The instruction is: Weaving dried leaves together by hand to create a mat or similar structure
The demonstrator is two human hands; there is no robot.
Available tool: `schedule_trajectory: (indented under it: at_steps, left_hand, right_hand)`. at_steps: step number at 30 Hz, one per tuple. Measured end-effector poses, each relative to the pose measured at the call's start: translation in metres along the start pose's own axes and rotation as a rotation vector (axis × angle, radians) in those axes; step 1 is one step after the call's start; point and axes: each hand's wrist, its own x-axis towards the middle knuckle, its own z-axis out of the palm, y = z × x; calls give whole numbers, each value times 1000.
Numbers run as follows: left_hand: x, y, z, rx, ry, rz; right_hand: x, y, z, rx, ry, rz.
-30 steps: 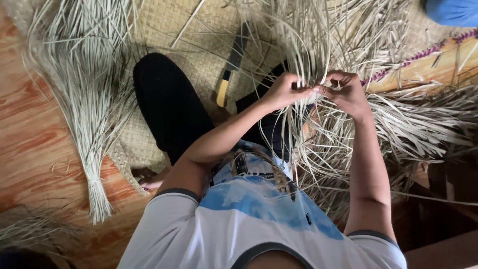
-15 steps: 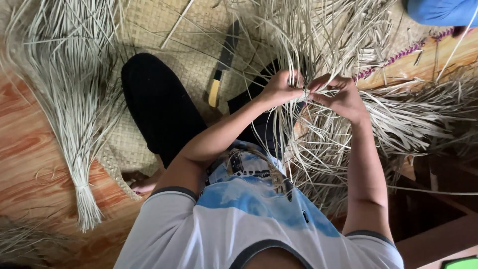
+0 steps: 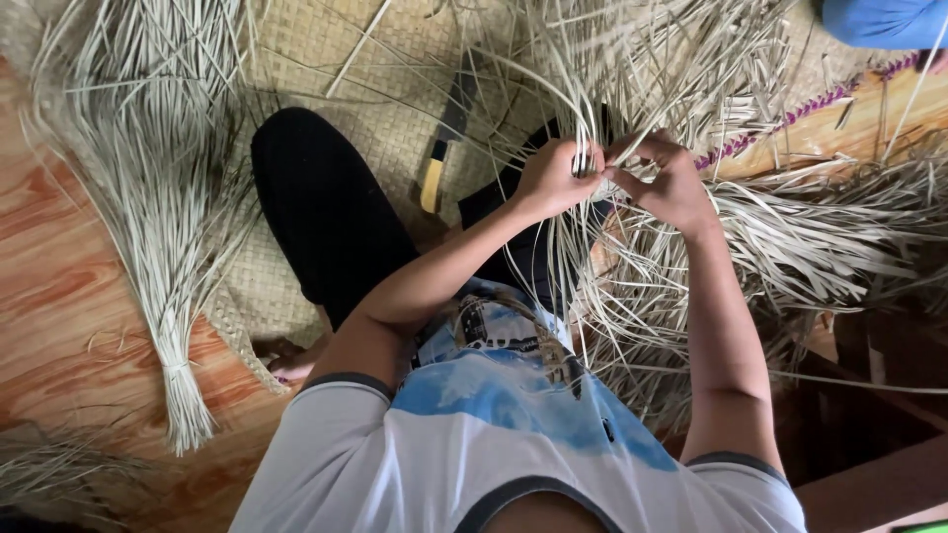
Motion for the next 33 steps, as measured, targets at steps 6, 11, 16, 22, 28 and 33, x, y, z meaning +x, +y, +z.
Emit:
schedule_trajectory:
  at_steps: [6,11,16,22,28,33]
  left_hand:
    - [-1,-41,8,-280,217,134]
    - [-13,-32,-3,-348,350,12]
    - [-17,-39,-21,-202,316,-238]
    - [-7,33,-21,369,512,740]
    - [16,-9,-4,888,75,716]
    - [16,-36,2,920,23,588]
  right_hand:
    - [1,-8,1,-60,-40,187]
    - [10,-4,-1,21,-135,212]
    - [15,7,2,-15,-205,158]
    - [13,9,-1,35,-255,161]
    - [14,8,-2,162,-235,118]
    - [5,41,2,218,-229,243]
